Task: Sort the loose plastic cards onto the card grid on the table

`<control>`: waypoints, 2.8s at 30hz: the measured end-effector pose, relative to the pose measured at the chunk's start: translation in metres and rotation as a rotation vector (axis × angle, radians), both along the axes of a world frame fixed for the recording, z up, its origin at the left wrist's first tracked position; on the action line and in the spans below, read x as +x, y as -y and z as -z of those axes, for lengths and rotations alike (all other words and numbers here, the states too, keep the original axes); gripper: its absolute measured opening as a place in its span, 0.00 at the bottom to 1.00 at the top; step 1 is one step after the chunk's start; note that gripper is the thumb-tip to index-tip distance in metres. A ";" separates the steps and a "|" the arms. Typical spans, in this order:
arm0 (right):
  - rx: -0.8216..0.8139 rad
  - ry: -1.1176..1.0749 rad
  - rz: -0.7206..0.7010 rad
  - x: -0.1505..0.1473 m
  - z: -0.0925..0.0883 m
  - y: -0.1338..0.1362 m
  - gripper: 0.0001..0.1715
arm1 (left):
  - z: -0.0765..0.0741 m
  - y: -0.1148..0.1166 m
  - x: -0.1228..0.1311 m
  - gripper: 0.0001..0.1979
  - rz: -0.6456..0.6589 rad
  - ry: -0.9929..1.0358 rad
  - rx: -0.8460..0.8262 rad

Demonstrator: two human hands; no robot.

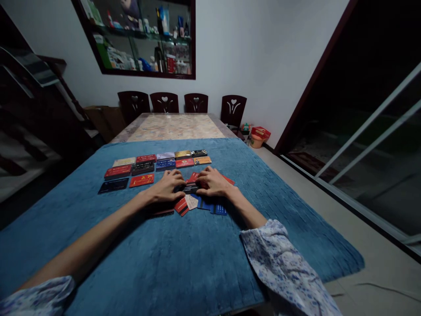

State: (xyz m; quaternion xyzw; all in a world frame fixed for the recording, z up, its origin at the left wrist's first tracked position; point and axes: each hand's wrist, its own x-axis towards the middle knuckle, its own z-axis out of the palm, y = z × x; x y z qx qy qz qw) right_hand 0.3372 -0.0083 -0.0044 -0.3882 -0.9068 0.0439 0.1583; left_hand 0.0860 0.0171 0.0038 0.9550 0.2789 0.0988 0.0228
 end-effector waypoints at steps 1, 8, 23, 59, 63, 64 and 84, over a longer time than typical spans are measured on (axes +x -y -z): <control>-0.006 0.008 -0.005 0.000 -0.001 -0.001 0.20 | 0.000 0.000 0.000 0.12 0.000 -0.005 -0.004; -0.031 0.074 -0.038 -0.003 -0.012 -0.011 0.20 | -0.003 -0.003 -0.003 0.11 0.061 0.019 -0.019; 0.035 -0.075 0.051 -0.014 0.013 -0.036 0.07 | -0.001 -0.019 -0.017 0.13 0.000 0.211 -0.007; 0.303 -0.188 0.142 -0.048 0.006 -0.025 0.07 | -0.004 -0.015 -0.013 0.06 -0.085 0.550 -0.004; 0.295 -0.188 0.157 -0.044 0.008 -0.025 0.06 | -0.002 -0.019 -0.019 0.06 -0.087 0.551 -0.009; 0.291 -0.184 0.161 -0.043 0.008 -0.025 0.06 | -0.001 -0.020 -0.021 0.06 -0.093 0.549 -0.010; 0.309 -0.061 0.157 -0.046 0.017 -0.021 0.22 | 0.010 -0.030 -0.039 0.20 -0.076 0.353 0.028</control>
